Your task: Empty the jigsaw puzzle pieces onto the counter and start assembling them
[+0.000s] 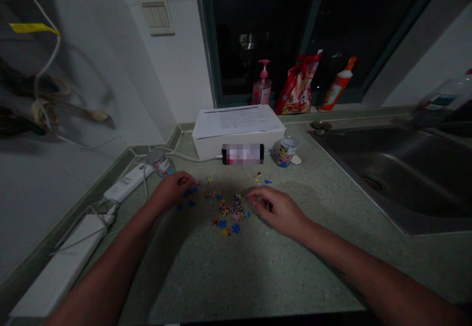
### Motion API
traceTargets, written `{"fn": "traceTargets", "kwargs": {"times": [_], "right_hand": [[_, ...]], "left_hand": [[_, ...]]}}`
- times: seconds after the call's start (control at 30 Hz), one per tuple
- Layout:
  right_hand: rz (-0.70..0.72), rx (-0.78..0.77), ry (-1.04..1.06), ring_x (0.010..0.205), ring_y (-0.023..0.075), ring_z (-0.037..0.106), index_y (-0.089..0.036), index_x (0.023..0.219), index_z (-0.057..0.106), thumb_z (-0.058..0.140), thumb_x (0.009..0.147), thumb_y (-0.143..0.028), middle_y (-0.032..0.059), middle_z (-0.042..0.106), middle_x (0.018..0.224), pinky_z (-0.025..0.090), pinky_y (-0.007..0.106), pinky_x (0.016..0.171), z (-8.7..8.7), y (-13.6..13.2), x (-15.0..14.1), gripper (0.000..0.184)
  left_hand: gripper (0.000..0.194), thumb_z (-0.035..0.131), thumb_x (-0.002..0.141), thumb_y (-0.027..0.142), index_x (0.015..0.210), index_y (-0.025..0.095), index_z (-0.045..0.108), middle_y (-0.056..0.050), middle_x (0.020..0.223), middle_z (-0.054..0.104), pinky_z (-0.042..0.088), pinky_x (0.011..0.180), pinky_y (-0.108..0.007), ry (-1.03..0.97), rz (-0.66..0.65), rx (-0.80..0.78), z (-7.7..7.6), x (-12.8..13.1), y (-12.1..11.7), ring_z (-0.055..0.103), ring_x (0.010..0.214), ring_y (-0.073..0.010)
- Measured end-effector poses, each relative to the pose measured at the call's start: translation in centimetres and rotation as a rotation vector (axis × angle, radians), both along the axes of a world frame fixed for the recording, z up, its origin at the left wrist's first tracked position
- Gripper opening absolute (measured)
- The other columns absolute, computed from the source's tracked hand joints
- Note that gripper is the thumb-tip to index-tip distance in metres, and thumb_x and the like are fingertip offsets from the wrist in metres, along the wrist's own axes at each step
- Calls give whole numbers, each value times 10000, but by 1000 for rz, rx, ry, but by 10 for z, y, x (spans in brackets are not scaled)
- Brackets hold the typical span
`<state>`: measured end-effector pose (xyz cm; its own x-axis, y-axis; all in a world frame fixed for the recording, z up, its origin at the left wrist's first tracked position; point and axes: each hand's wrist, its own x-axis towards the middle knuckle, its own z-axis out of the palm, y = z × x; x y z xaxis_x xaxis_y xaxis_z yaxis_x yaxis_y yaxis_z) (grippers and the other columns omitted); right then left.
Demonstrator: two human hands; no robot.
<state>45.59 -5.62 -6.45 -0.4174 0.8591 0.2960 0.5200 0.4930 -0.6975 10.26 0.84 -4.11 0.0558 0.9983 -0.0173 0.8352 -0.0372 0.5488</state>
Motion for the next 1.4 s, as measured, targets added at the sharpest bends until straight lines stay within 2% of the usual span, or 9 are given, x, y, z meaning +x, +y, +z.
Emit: {"fn": "traceTargets", "kwargs": {"times": [0.13,0.3,0.5,1.07,1.23,1.4], "right_hand": [[-43,11,-24,786,187,715,-234,1155,738,540,1010,-230,54,793,1015,525,332,719,2,1,2,245],[-115,20,-35,826,201,733,-236,1157,748,534,996,-240,66,803,1023,538,339,751,3,5,6,268],[-121,24,-39,790,197,724,-225,1148,759,515,999,-271,71,803,992,529,331,726,2,4,5,289],[-126,23,-35,823,209,733,-227,1149,762,513,988,-276,75,801,997,535,354,745,0,6,5,300],[-157,38,-33,814,211,728,-219,1146,762,508,993,-277,85,803,1034,538,356,735,-1,8,7,302],[-198,48,-73,823,209,733,-229,1158,762,511,989,-260,80,810,1083,540,355,753,-1,9,9,305]], "left_hand": [[389,567,806,533,838,201,768,-73,868,816,503,724,-329,54,40,-75,2,-15,7,748,850,-292],[356,532,827,459,825,187,762,-71,823,804,463,680,-315,145,51,-126,-1,-19,9,735,796,-273],[344,527,874,443,780,188,740,-59,794,787,418,648,-295,225,74,-134,-2,-23,10,714,771,-247],[309,562,933,450,807,230,738,-83,852,789,382,637,-311,414,122,-168,-5,-18,5,717,794,-259],[295,542,963,442,882,228,728,-84,874,785,363,629,-315,440,144,-83,1,-6,-2,707,795,-261],[290,530,998,442,920,222,702,-61,882,759,389,668,-299,356,-1,71,-1,11,-9,681,798,-227]]}}
